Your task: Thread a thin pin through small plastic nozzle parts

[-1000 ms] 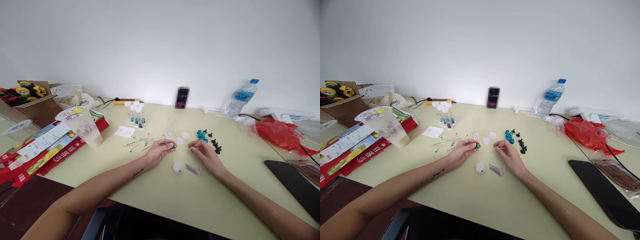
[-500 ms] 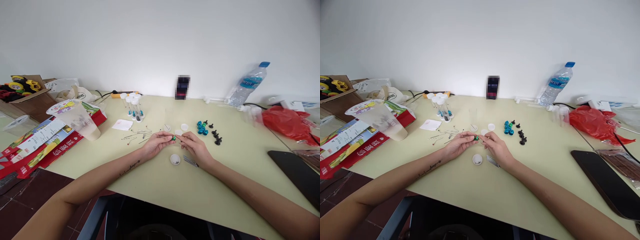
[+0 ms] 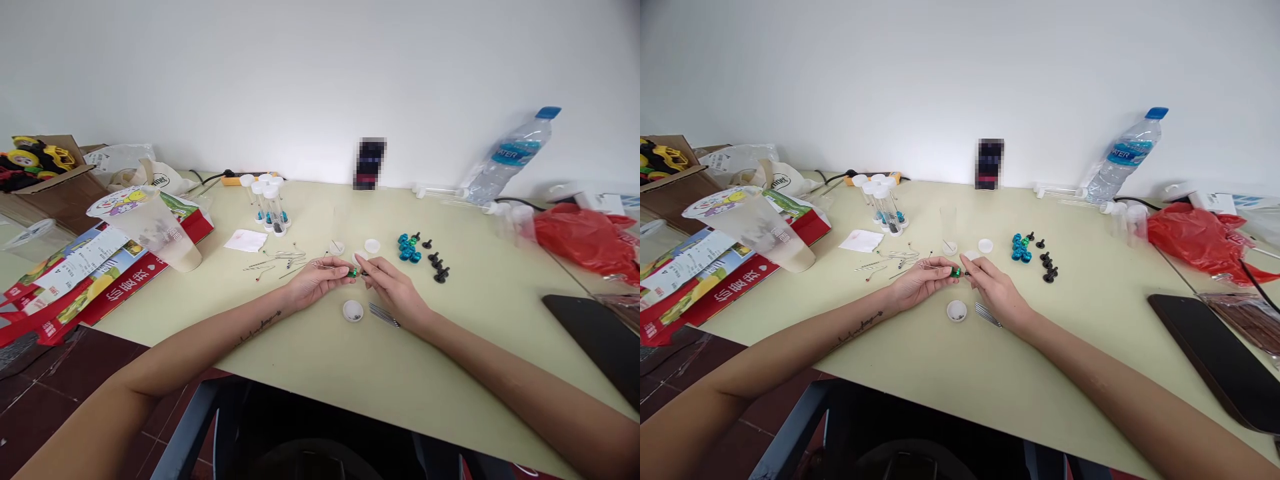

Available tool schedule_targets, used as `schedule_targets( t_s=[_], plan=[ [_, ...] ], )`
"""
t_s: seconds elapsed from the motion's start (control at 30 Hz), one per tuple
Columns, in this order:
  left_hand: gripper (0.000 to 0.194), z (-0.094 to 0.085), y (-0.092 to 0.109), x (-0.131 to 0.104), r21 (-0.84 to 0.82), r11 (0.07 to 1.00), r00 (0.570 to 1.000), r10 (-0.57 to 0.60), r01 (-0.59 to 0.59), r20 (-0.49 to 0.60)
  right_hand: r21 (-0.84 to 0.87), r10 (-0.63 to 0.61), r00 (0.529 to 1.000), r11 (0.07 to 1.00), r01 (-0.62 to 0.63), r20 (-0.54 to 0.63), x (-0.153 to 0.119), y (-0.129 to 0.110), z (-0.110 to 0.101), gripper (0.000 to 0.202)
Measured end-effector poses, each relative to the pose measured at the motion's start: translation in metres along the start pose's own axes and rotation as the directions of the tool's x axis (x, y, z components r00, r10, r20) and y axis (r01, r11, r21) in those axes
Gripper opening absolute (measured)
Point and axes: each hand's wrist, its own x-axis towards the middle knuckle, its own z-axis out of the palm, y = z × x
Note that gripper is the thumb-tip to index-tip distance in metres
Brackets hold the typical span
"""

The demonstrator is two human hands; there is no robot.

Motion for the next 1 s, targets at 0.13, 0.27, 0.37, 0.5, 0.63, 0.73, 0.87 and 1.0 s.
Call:
schedule_targets(
  t_s=[0.13, 0.27, 0.37, 0.5, 0.63, 0.73, 0.87, 1.0],
  plan=[
    [0.026, 0.0012, 0.0009, -0.0009, 0.029, 1.000, 1.000, -0.001, 0.000, 0.027, 0.040, 0.049, 0.998, 0.998, -0.050, 0.031, -0.0021, 0.0013, -0.0009, 0.039],
    [0.027, 0.0005, 0.0030, -0.0013, 0.070, 0.997, 0.999, -0.029, 0.027, 0.025, 0.090, 0.097, 0.994, 0.991, -0.100, 0.044, -0.0039, 0.0037, 0.0010, 0.035],
    [0.029, -0.0012, 0.0036, -0.0009, 0.085, 0.995, 0.999, -0.043, 0.041, 0.024, 0.100, 0.080, 0.996, 0.992, -0.077, -0.028, -0.0041, 0.0058, 0.0026, 0.032],
    [0.030, -0.0013, 0.0012, -0.0005, 0.090, 0.995, 0.999, -0.035, 0.033, 0.020, 0.084, 0.004, 0.986, 0.996, 0.010, -0.169, -0.0022, 0.0076, 0.0021, 0.020],
    [0.029, -0.0006, -0.0008, -0.0002, 0.047, 0.999, 1.000, 0.008, -0.007, -0.025, 0.061, -0.105, 0.969, 0.991, 0.121, -0.225, -0.0008, 0.0071, 0.0012, 0.016],
    [0.027, -0.0010, 0.0000, 0.0003, 0.040, 0.999, 0.999, 0.017, -0.015, -0.039, 0.054, -0.145, 0.970, 0.986, 0.158, -0.195, -0.0009, 0.0068, 0.0016, 0.015],
    [0.029, -0.0020, 0.0013, 0.0005, 0.072, 0.997, 1.000, 0.000, 0.001, -0.020, 0.051, -0.166, 0.969, 0.983, 0.178, -0.181, -0.0013, 0.0073, 0.0017, 0.013],
    [0.030, -0.0026, 0.0004, 0.0008, 0.096, 0.995, 1.000, -0.009, 0.010, -0.015, 0.053, -0.165, 0.968, 0.983, 0.178, -0.188, -0.0014, 0.0064, 0.0009, 0.013]
  ],
)
